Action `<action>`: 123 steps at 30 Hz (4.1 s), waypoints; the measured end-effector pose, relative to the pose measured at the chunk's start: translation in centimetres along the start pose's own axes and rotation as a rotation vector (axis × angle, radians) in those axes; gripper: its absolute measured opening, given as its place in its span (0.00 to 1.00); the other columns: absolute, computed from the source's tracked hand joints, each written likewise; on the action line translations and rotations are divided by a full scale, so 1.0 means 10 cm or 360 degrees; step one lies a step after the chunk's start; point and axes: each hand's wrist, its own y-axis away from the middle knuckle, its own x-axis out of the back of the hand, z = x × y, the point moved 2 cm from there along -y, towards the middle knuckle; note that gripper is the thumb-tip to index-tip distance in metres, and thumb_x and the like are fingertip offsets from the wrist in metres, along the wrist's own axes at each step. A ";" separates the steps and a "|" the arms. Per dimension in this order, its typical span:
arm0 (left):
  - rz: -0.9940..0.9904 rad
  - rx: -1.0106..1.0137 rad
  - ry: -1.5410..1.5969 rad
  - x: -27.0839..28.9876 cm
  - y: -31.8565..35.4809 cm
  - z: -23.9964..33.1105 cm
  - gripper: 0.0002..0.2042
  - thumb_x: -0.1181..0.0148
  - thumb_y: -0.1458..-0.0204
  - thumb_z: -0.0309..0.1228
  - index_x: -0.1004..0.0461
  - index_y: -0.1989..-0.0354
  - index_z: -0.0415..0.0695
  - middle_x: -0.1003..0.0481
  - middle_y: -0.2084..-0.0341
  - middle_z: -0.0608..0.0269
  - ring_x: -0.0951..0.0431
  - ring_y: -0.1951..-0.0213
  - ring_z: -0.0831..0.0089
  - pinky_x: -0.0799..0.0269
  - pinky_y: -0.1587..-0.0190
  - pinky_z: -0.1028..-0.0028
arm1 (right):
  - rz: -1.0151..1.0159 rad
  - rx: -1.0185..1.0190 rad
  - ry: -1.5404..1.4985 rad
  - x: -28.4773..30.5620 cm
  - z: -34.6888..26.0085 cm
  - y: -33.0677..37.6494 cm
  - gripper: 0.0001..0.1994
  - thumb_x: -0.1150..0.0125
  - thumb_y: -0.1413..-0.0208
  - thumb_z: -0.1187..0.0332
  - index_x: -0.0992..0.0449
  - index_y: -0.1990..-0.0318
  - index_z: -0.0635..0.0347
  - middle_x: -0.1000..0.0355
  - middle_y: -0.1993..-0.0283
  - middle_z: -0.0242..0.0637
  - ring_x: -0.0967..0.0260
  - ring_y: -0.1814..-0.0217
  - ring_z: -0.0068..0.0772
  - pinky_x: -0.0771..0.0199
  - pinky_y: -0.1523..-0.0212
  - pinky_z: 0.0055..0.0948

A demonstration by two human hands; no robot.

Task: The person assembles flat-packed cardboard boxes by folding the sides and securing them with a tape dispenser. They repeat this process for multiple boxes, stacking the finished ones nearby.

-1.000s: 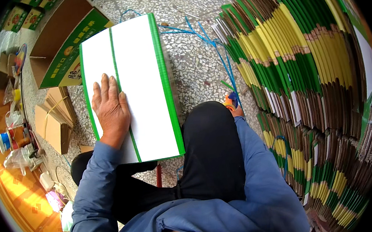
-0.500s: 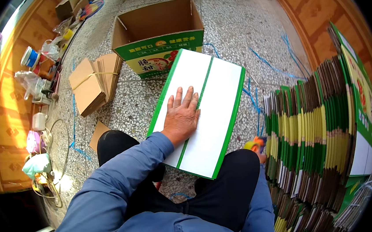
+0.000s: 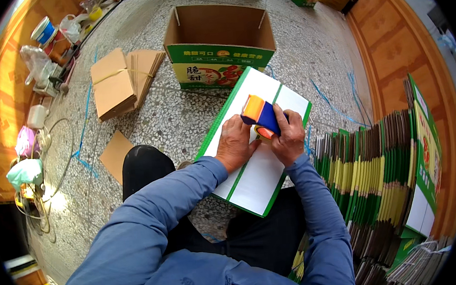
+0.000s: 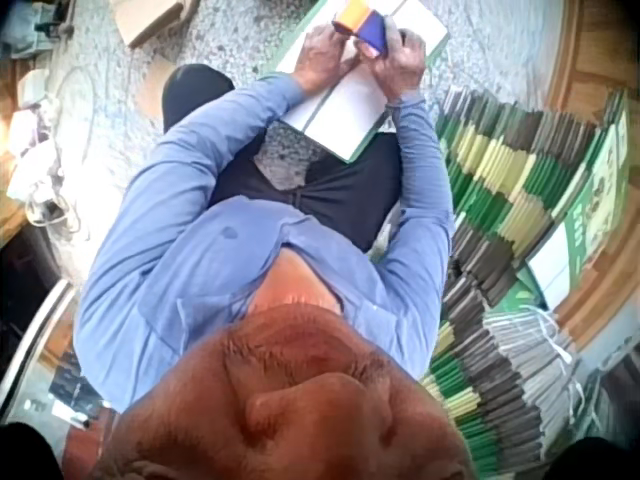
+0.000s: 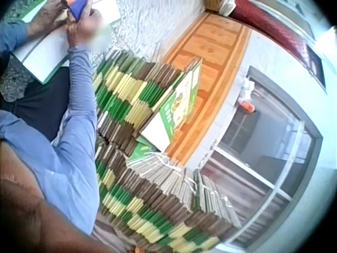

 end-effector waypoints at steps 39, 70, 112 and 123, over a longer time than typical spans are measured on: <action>-0.0061 0.1576 0.1793 0.35 -0.41 -2.16 0.08 0.42 0.46 0.29 0.25 0.74 0.37 0.24 0.78 0.58 0.27 0.80 0.71 0.31 0.77 0.71 | -0.0668 0.0225 0.0439 0.08 -0.31 -0.39 0.32 0.27 0.61 0.62 0.26 0.42 0.46 0.37 0.73 0.39 0.35 0.78 0.37 0.31 0.76 0.35; -0.1153 -0.0330 -0.0513 -0.71 -1.97 -0.52 0.38 0.35 0.60 0.59 0.28 0.46 0.42 0.26 0.52 0.46 0.28 0.48 0.51 0.39 0.43 0.59 | -0.0951 0.0317 0.0186 0.15 -0.05 -0.38 0.29 0.31 0.60 0.65 0.26 0.45 0.38 0.34 0.66 0.44 0.28 0.66 0.44 0.26 0.66 0.37; -0.1002 0.0694 -0.0627 0.54 -1.71 -1.54 0.39 0.44 0.61 0.70 0.19 0.67 0.38 0.21 0.63 0.48 0.21 0.59 0.54 0.32 0.53 0.62 | 0.0899 -0.2142 -0.1466 0.12 -0.01 1.72 0.23 0.47 0.64 0.79 0.37 0.54 0.72 0.31 0.61 0.42 0.28 0.63 0.34 0.23 0.62 0.32; -0.1195 0.1402 0.0364 1.22 -0.36 -1.71 0.45 0.47 0.53 0.66 0.30 0.49 0.26 0.26 0.57 0.35 0.21 0.59 0.43 0.25 0.62 0.50 | 0.0027 -0.0530 -0.0172 0.17 0.38 -0.22 0.23 0.38 0.56 0.79 0.30 0.49 0.66 0.27 0.56 0.51 0.26 0.55 0.52 0.26 0.54 0.37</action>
